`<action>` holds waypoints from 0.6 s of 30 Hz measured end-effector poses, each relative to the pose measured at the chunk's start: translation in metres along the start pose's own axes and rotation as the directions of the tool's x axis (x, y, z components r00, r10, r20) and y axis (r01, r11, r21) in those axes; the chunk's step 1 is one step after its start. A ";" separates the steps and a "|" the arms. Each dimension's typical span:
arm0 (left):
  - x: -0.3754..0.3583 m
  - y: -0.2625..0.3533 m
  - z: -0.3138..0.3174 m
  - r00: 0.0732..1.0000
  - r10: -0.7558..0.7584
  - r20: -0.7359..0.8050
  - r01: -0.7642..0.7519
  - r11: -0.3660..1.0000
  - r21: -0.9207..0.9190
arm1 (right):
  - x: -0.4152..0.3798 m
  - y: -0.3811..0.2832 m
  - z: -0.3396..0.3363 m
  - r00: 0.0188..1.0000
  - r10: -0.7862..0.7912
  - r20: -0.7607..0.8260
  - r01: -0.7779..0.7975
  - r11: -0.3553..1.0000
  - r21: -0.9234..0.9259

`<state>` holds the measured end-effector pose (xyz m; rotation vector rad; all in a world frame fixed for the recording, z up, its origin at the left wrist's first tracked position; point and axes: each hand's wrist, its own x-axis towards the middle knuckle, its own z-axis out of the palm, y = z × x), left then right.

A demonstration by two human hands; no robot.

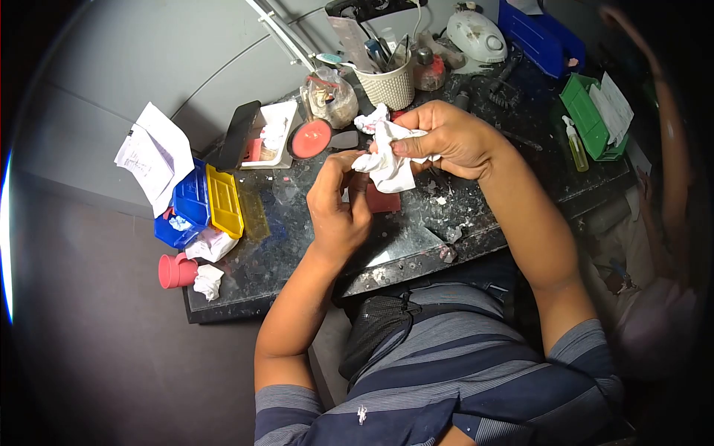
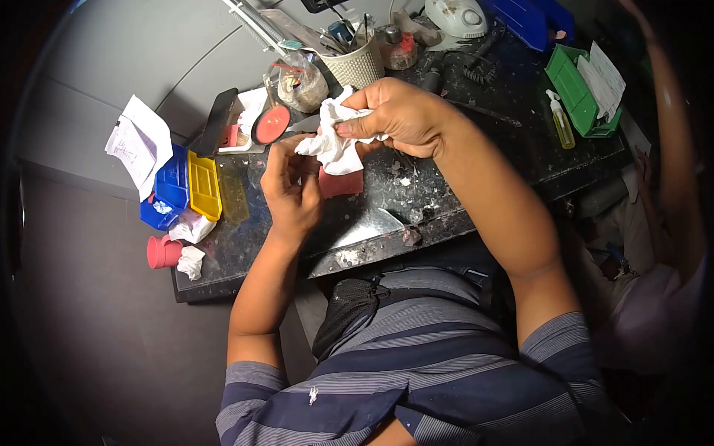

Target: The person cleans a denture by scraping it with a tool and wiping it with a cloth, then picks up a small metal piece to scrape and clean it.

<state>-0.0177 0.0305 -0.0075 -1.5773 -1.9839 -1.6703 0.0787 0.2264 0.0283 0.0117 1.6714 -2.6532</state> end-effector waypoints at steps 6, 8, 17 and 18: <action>0.000 0.007 0.001 0.999 0.034 0.002 -0.034 0.997 0.068 | 0.002 -0.001 0.011 0.997 0.014 -0.082 -0.024 0.992 -0.123; 0.000 0.008 0.003 1.000 0.005 -0.019 -0.004 0.998 0.056 | 0.002 0.000 0.007 0.996 -0.003 -0.091 -0.007 0.994 -0.105; -0.006 0.003 0.001 0.997 -0.079 -0.004 0.079 0.997 0.017 | 0.004 -0.001 0.003 0.999 -0.010 -0.049 0.004 0.993 -0.115; -0.005 0.004 0.000 0.999 -0.041 0.036 0.037 0.994 0.101 | 0.004 -0.002 0.005 0.996 0.002 -0.086 -0.016 0.986 -0.166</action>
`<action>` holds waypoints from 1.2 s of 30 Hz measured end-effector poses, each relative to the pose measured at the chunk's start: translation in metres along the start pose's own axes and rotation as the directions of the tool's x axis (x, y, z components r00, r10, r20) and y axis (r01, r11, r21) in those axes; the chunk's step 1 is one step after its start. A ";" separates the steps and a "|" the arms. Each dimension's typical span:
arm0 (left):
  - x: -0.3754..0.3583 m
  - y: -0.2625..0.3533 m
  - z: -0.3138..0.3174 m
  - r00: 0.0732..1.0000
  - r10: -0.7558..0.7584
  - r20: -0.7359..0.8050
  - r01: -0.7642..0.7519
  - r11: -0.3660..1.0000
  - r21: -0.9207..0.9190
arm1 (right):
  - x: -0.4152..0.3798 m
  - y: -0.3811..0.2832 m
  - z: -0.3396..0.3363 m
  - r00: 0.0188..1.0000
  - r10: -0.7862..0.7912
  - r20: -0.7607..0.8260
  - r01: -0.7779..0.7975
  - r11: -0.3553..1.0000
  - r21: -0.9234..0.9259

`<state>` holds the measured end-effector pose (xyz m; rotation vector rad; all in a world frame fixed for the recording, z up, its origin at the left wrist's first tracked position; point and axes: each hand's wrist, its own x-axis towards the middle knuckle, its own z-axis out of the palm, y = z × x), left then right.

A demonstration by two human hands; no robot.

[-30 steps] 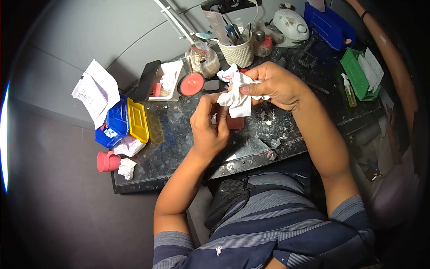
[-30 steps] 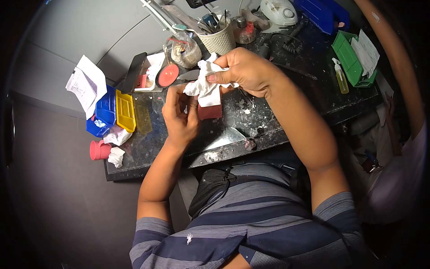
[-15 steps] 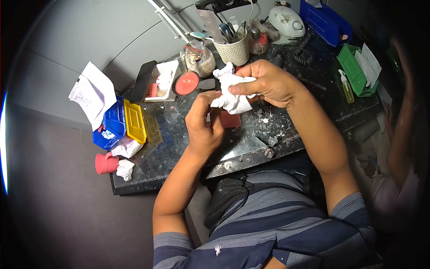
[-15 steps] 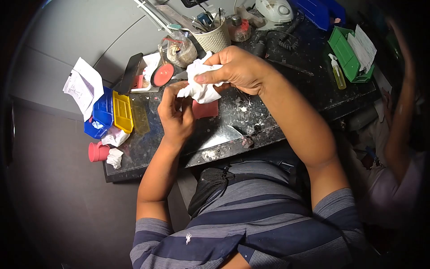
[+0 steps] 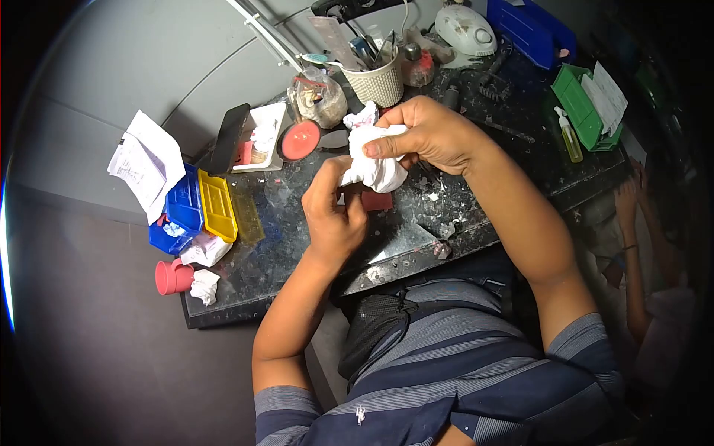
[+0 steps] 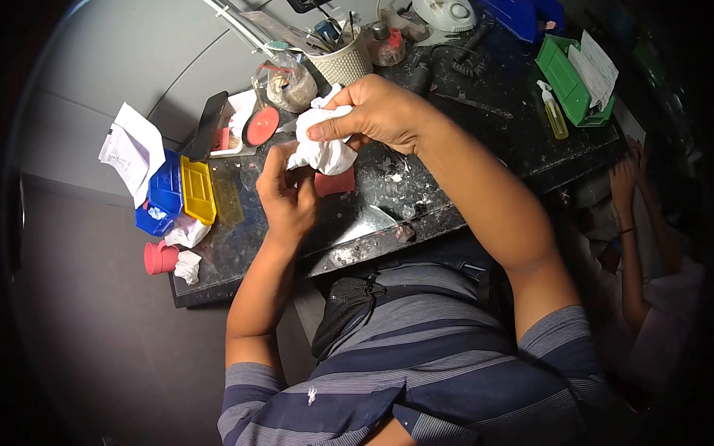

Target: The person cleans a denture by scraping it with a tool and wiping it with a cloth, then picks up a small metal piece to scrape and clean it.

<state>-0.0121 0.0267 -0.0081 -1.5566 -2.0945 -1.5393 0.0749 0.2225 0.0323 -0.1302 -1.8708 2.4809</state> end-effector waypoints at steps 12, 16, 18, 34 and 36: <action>0.008 0.001 -0.003 0.991 -0.129 -0.026 0.121 0.970 -0.210 | -0.014 -0.013 -0.018 0.986 -0.122 0.115 0.136 0.982 -0.128; 0.009 0.005 -0.002 0.985 -0.096 -0.144 0.061 0.970 -0.233 | -0.024 -0.024 -0.022 0.979 -0.139 0.150 0.159 0.979 -0.130; 0.009 0.007 -0.001 0.976 -0.080 -0.201 0.019 0.957 -0.288 | -0.030 -0.032 -0.020 0.972 -0.136 0.190 0.168 0.972 -0.166; 0.006 0.000 0.000 0.951 0.121 -0.284 -0.207 0.933 -0.294 | -0.031 -0.026 -0.013 0.909 -0.243 0.338 0.328 0.918 -0.221; 0.005 0.000 -0.001 0.949 0.129 -0.288 -0.215 0.933 -0.290 | -0.031 -0.026 -0.015 0.914 -0.231 0.333 0.317 0.920 -0.231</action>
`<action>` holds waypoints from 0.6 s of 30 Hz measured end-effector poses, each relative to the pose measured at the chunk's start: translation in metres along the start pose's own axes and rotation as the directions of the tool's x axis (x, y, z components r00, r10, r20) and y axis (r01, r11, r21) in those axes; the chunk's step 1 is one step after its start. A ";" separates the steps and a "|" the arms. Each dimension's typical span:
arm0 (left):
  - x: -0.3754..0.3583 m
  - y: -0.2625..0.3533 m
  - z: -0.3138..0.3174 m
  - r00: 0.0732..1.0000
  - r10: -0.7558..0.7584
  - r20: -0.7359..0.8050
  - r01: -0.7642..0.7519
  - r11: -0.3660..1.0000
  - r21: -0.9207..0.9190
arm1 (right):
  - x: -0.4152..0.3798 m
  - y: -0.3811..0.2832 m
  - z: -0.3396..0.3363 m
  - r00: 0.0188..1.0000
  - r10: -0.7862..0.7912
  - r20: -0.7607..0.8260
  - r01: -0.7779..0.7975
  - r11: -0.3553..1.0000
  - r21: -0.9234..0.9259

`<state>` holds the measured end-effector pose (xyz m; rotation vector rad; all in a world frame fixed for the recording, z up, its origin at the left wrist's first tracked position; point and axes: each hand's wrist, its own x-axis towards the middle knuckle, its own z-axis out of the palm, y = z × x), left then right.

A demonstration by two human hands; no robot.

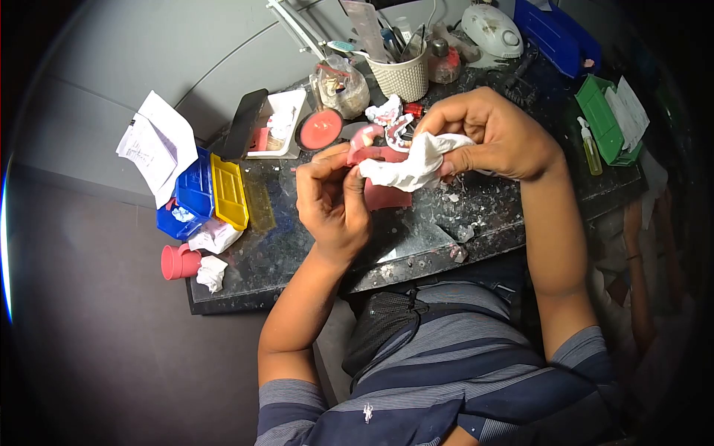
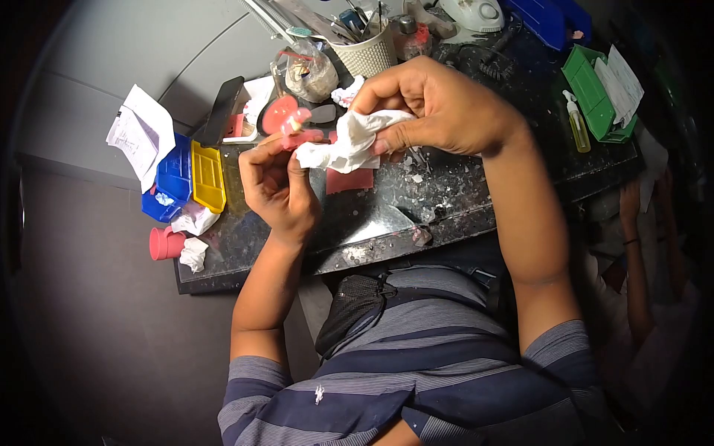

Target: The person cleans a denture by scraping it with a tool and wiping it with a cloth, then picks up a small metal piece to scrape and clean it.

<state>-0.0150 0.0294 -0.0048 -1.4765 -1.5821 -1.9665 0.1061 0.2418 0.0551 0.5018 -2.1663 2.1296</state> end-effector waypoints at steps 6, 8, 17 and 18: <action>0.004 0.015 0.000 0.977 -0.213 0.002 0.205 0.940 -0.274 | -0.002 -0.011 -0.001 0.991 -0.109 -0.082 0.114 0.992 0.047; 0.007 0.014 -0.002 0.969 -0.247 0.028 0.240 0.905 -0.351 | -0.003 -0.003 -0.016 0.977 -0.211 -0.038 0.212 0.977 0.020; 0.010 0.012 -0.009 0.963 -0.264 0.061 0.260 0.835 -0.484 | -0.013 -0.006 -0.022 0.929 -0.348 -0.129 0.344 0.938 -0.049; 0.010 0.012 -0.010 0.974 -0.221 0.058 0.223 0.871 -0.437 | -0.015 -0.009 -0.022 0.938 -0.289 -0.191 0.272 0.956 -0.108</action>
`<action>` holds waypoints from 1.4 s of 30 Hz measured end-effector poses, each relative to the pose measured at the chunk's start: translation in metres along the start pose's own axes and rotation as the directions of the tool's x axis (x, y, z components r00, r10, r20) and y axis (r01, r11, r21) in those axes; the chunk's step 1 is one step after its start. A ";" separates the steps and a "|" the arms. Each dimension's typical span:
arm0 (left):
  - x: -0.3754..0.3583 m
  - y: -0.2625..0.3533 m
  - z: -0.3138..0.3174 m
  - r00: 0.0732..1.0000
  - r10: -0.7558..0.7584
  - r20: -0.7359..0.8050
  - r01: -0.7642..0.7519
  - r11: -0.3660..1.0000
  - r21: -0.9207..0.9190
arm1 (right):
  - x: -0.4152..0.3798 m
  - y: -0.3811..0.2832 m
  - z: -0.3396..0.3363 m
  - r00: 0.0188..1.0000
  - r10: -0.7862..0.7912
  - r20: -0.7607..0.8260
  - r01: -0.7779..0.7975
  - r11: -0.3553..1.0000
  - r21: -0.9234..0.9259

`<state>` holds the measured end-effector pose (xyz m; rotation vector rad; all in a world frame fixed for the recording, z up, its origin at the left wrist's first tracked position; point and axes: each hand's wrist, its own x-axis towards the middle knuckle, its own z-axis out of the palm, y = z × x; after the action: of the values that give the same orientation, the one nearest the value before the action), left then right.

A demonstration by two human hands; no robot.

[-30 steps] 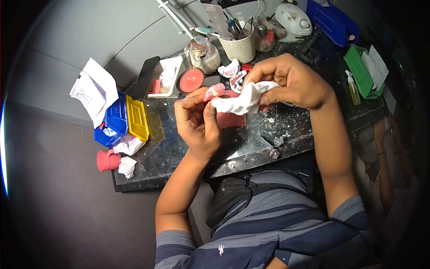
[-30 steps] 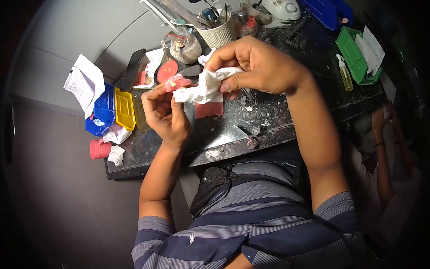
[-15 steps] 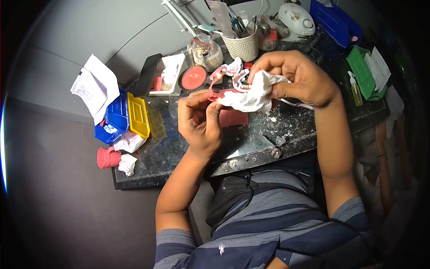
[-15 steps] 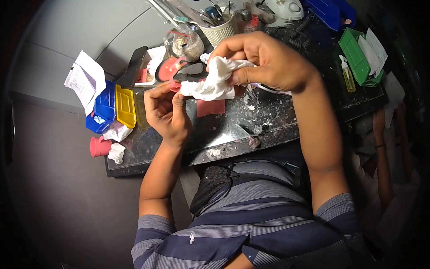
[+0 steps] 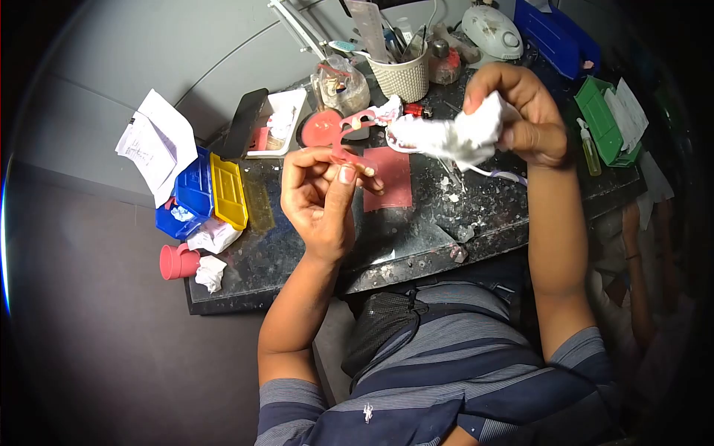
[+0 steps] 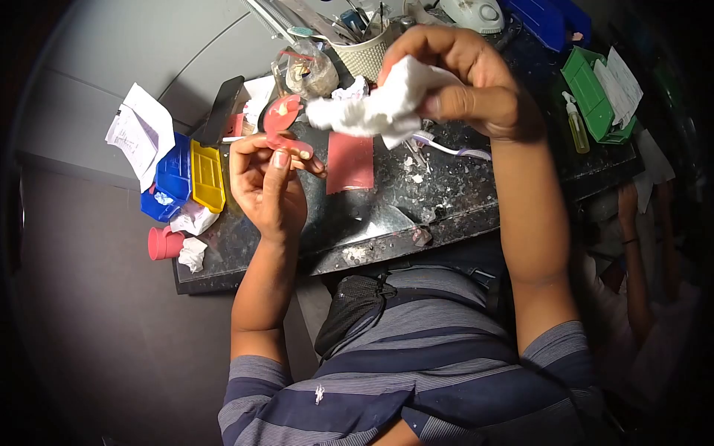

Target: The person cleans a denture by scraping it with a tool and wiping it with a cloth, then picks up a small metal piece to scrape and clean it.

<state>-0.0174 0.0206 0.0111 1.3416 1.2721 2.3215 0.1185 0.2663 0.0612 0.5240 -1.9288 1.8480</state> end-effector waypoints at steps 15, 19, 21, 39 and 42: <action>-0.002 0.000 0.007 0.988 0.137 0.065 -0.143 0.985 0.093 | 0.014 0.016 0.034 0.992 0.087 -0.090 -0.076 0.989 0.125; -0.002 -0.003 0.006 0.989 0.130 0.074 -0.137 0.986 0.099 | 0.018 0.016 0.043 0.987 0.057 -0.152 -0.029 0.983 0.181; -0.004 -0.005 0.006 0.988 0.123 0.094 -0.138 0.975 0.176 | 0.019 0.017 0.049 0.991 0.080 -0.106 -0.061 0.983 0.172; 0.003 -0.009 0.005 0.986 0.135 0.098 -0.167 0.788 0.593 | 0.020 0.035 0.044 0.966 0.021 -0.256 -0.054 0.991 -0.124; 0.002 -0.005 -0.001 0.980 0.056 0.192 -0.167 0.758 0.630 | 0.021 0.031 0.047 0.977 -0.102 -0.185 0.093 0.994 -0.060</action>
<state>-0.0203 0.0241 0.0081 1.7918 2.1005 1.8288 0.0823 0.2212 0.0451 0.4046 -1.7881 1.7168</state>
